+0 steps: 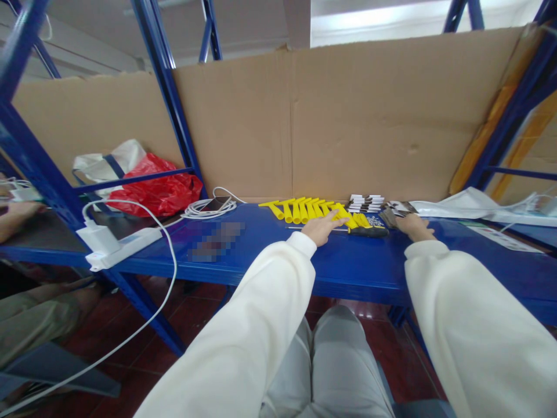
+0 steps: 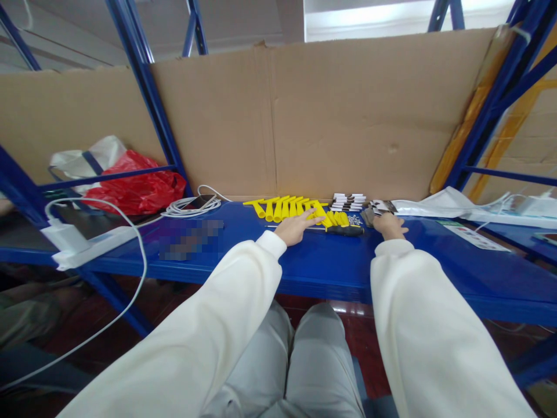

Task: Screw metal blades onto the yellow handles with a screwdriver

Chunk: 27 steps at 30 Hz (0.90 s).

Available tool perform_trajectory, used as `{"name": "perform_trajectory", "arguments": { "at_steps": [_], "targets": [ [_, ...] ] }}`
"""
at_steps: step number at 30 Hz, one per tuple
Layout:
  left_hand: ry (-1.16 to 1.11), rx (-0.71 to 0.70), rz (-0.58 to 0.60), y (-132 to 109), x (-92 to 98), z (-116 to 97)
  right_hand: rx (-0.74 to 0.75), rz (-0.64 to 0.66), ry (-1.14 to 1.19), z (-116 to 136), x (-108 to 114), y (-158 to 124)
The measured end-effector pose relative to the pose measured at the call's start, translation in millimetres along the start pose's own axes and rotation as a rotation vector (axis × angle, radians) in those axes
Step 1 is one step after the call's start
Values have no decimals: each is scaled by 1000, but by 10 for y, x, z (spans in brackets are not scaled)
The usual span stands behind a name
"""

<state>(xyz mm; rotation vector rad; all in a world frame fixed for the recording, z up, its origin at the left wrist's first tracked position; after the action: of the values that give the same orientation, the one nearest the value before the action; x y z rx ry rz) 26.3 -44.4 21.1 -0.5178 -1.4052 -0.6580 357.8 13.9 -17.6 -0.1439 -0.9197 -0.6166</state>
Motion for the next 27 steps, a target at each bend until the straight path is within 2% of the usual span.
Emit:
{"name": "perform_trajectory", "arguments": {
  "at_steps": [3, 7, 11, 13, 16, 21, 24, 27],
  "targets": [
    [-8, -10, -9, 2, -3, 3, -95, 16, 39, 19, 10, -14],
    [4, -9, -11, 6, -11, 3, -38, -45, 93, 49, 9, -55],
    [32, 0, -14, 19, -26, 8, -66, -3, -46, 64, 13, -144],
    [45, -7, -20, 28, -34, 11, -27, -23, -102, 106, 38, -199],
    [56, -16, -34, 39, -38, 7, 153, -73, -134, 237, 72, -284],
    [80, -61, -39, 38, -31, -36, 701, -130, -193, 567, 16, -489],
    [104, -80, -34, 38, -39, -51, 971, -73, -299, 724, -78, -625],
    [108, -85, -43, 54, -65, -40, 1086, -4, -416, 809, -136, -694]
  ]
}}
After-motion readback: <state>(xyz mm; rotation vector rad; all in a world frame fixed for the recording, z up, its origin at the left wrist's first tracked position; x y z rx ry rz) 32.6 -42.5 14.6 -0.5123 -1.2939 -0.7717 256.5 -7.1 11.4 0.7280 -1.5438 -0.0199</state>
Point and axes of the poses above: each hand's wrist, its own y-axis towards the middle knuckle, its own x-axis out of the back of the hand, z = x × y, the point moved 2 cm from there along y, towards the middle knuckle, and after that the axes turned 11 degrees about z, right-handed, at the moved point
